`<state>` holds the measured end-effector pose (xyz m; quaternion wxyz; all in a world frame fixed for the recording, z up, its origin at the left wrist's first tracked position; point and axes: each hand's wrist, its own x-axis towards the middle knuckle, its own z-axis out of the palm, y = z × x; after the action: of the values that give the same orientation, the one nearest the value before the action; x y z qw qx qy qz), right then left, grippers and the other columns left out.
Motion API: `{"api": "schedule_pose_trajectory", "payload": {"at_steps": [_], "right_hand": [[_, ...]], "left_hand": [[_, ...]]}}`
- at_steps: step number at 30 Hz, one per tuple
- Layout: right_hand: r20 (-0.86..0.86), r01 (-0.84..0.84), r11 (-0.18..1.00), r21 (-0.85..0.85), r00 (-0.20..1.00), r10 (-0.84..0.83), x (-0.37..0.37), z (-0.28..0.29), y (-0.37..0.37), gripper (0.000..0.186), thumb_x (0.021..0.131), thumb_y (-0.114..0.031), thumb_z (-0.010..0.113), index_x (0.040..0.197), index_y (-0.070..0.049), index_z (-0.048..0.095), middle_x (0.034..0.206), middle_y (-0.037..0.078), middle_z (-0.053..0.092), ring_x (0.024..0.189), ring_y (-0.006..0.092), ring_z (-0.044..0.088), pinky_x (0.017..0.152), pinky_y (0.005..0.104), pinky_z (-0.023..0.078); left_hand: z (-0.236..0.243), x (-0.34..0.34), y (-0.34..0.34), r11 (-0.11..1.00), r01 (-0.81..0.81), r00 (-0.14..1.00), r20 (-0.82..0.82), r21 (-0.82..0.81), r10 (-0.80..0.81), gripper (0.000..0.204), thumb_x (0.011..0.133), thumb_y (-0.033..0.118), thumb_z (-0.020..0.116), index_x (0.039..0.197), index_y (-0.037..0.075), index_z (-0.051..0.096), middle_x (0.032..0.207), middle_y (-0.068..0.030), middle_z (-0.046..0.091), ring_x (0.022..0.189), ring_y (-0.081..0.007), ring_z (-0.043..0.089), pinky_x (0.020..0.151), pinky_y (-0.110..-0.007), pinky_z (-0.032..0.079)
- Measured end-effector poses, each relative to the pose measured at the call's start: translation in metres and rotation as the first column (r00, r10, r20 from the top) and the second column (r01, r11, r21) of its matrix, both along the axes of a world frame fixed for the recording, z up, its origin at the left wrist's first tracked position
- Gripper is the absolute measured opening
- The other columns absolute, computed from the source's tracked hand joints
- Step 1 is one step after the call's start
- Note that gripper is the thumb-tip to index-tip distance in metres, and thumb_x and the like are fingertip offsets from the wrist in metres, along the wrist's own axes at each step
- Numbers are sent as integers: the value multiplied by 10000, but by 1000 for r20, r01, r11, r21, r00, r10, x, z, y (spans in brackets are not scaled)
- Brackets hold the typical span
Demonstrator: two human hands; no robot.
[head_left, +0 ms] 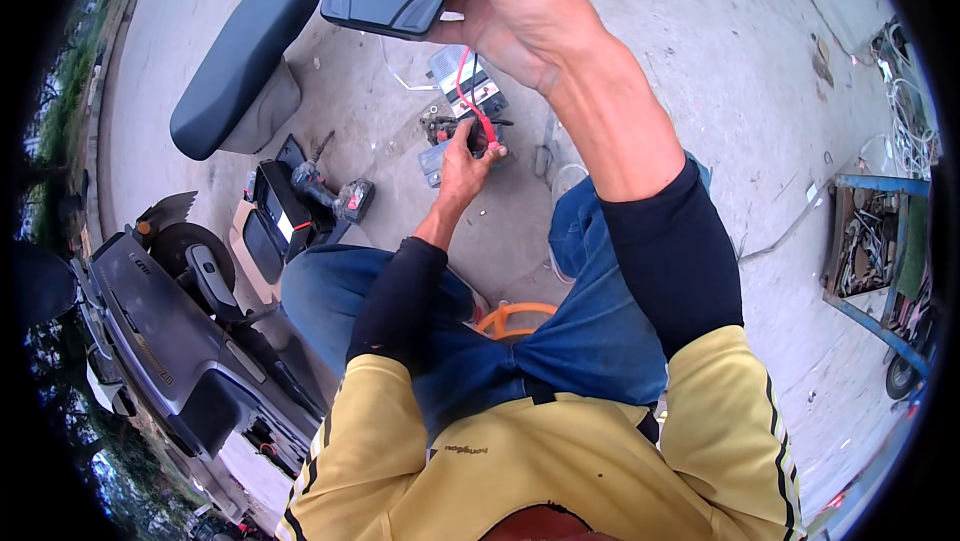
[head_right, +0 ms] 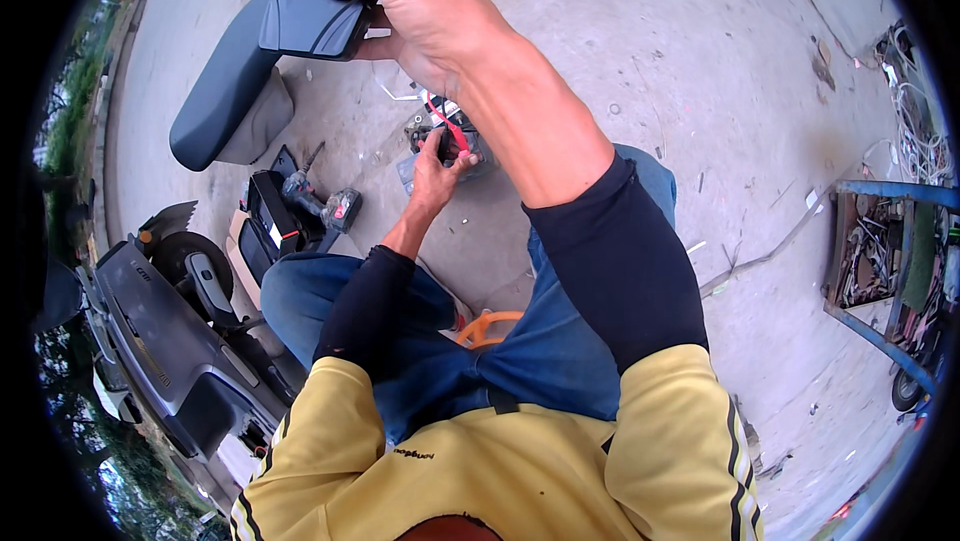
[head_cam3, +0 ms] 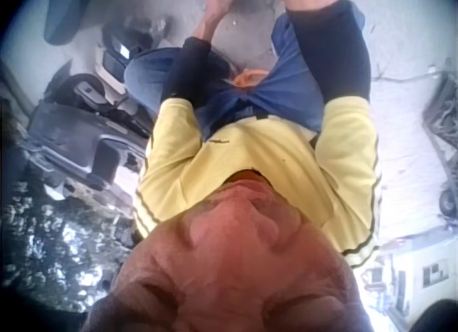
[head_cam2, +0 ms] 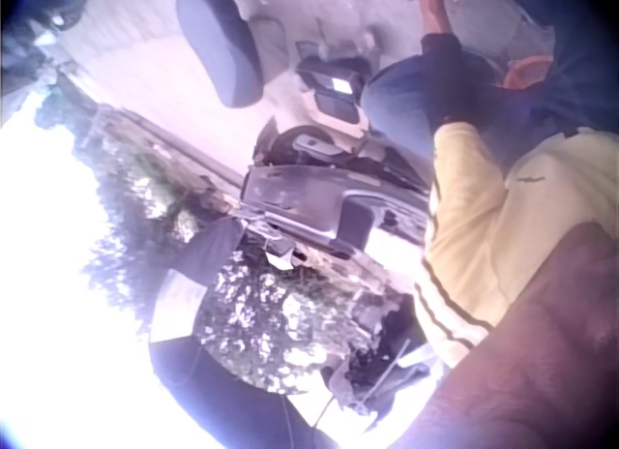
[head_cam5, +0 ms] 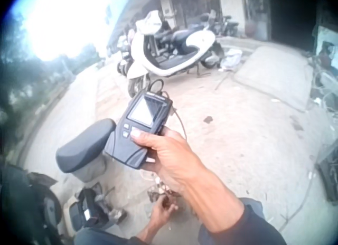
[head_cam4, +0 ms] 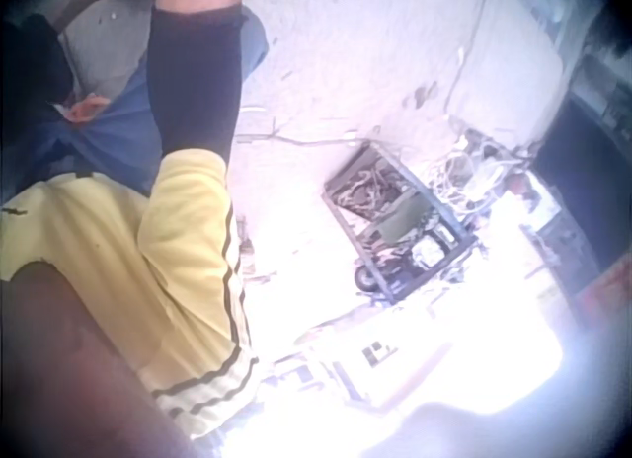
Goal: The person connects a battery tester to a scooter battery, operates the device to read measurements, and then disconnects the tester. The person handles the tester and its clamps throughout the process.
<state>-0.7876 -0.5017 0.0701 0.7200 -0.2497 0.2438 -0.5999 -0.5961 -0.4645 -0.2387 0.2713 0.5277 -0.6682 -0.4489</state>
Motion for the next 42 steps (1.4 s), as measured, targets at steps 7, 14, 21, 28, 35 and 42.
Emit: {"api": "schedule_pose_trajectory", "payload": {"at_steps": [7,14,21,28,35,42], "right_hand": [[14,43,999,1,999,-43,-2,0,-17,308,971,-148,714,1258,-56,652,1171,65,717,1057,204,713,928,418,600],[150,52,994,-95,988,-38,10,-3,-26,287,947,-103,674,1221,-20,654,1093,72,696,1017,193,692,917,389,596],[67,-12,973,-229,997,28,36,12,-12,480,950,-133,686,1365,59,539,1202,137,665,1062,209,692,935,387,584],[-310,-174,970,-168,944,115,72,5,7,598,866,-176,694,1392,57,532,1219,145,652,1126,245,684,995,425,573],[-272,-227,973,-33,939,210,78,-5,24,635,807,-100,634,1398,93,504,1302,212,660,1170,280,681,1074,416,530],[-146,-302,944,-130,948,283,80,-11,20,753,738,-112,651,1445,79,475,1289,249,658,1122,389,690,1054,498,549]], "left_hand": [[55,-17,-9,999,-16,999,-40,-50,14,440,837,174,869,1141,2,601,928,-59,705,869,-165,661,857,-343,540],[123,10,-45,981,26,925,-376,191,49,631,862,107,749,1395,-14,434,1039,-112,683,913,-202,670,809,-360,570],[203,96,-59,903,61,744,-623,425,242,315,934,197,710,1176,37,587,1016,-112,680,1057,-284,673,973,-450,553],[229,148,-36,878,-175,762,-504,445,407,396,1017,143,603,1353,-40,503,809,-88,663,858,-240,714,712,-336,556],[238,139,-13,920,-54,815,-515,389,266,312,987,206,700,1169,-45,673,1096,-171,740,1109,-235,703,1057,-363,503],[237,144,-18,925,-193,764,-541,329,352,442,935,94,708,1326,-53,566,943,-129,720,845,-174,697,796,-315,540]]}}
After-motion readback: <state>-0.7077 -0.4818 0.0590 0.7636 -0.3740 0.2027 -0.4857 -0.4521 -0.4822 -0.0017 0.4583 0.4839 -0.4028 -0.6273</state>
